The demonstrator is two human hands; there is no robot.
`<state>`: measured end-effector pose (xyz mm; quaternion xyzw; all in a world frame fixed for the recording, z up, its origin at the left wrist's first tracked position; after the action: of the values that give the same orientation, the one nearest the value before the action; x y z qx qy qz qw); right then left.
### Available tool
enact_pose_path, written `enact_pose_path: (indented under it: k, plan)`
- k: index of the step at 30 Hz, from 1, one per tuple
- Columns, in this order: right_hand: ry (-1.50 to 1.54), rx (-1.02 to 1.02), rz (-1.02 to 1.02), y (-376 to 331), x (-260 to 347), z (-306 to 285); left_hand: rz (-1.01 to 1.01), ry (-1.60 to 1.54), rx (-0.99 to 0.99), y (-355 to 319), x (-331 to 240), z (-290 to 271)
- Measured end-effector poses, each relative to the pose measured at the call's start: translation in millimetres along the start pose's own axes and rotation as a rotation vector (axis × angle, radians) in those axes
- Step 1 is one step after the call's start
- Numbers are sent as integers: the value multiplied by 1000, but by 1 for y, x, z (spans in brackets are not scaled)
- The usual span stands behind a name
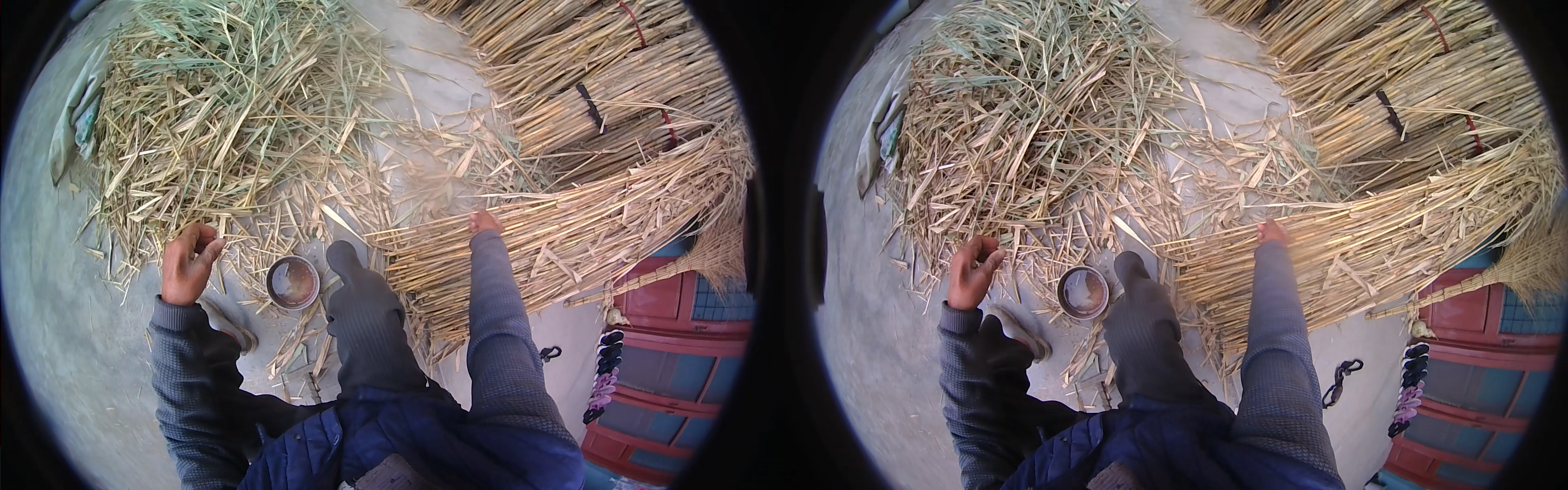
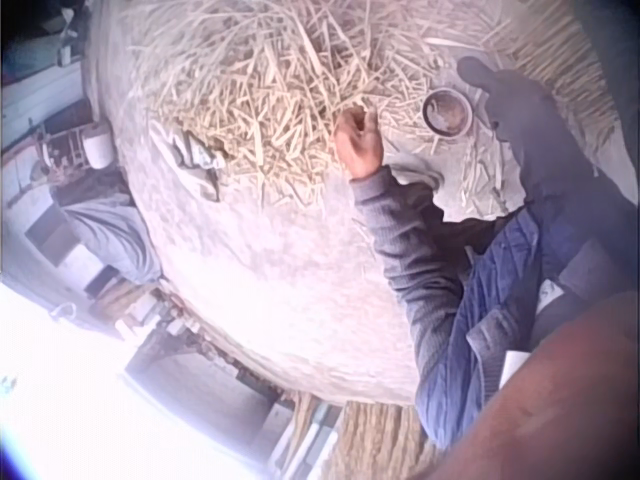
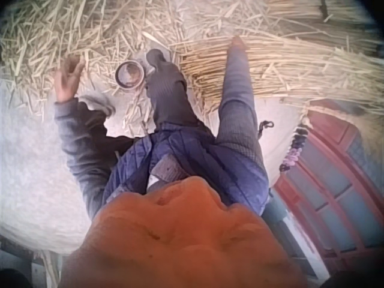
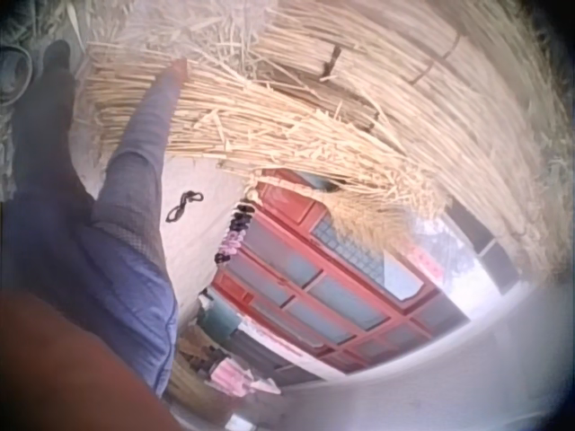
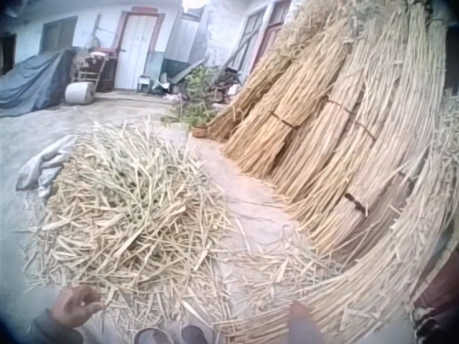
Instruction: The person selects a bundle of dried stalks, removes the binding, and repeatedly strips the outer layers from individual stalks by hand. The stripped material accumulates on the floor while the person continues to process additional stalks one at a time.
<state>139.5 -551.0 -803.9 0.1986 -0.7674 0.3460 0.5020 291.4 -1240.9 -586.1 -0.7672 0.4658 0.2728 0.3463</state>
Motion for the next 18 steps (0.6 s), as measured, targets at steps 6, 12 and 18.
enact_pose_path:
  k: [6, 12, 18]
  plan:
    - [122, 221, -199, -12, 10, -1, 27, -10, -5, -2, -2, -3]
    - [38, 200, -125, 19, -9, -22, 44, 15, -32, -5, 0, -3]
    - [-354, -96, -403, 24, -11, -40, 79, 33, -36, -3, -2, -2]
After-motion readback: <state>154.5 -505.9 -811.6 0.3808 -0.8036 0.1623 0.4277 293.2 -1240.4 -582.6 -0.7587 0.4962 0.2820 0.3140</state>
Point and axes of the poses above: each hand's wrist, its own y-axis towards the middle knuckle, its own z-axis out of the palm, x = y × z, the point moved 7 cm from there along y, towards the middle knuckle, and after that the axes turned 12 degrees about -z, right-handed, at the moved point
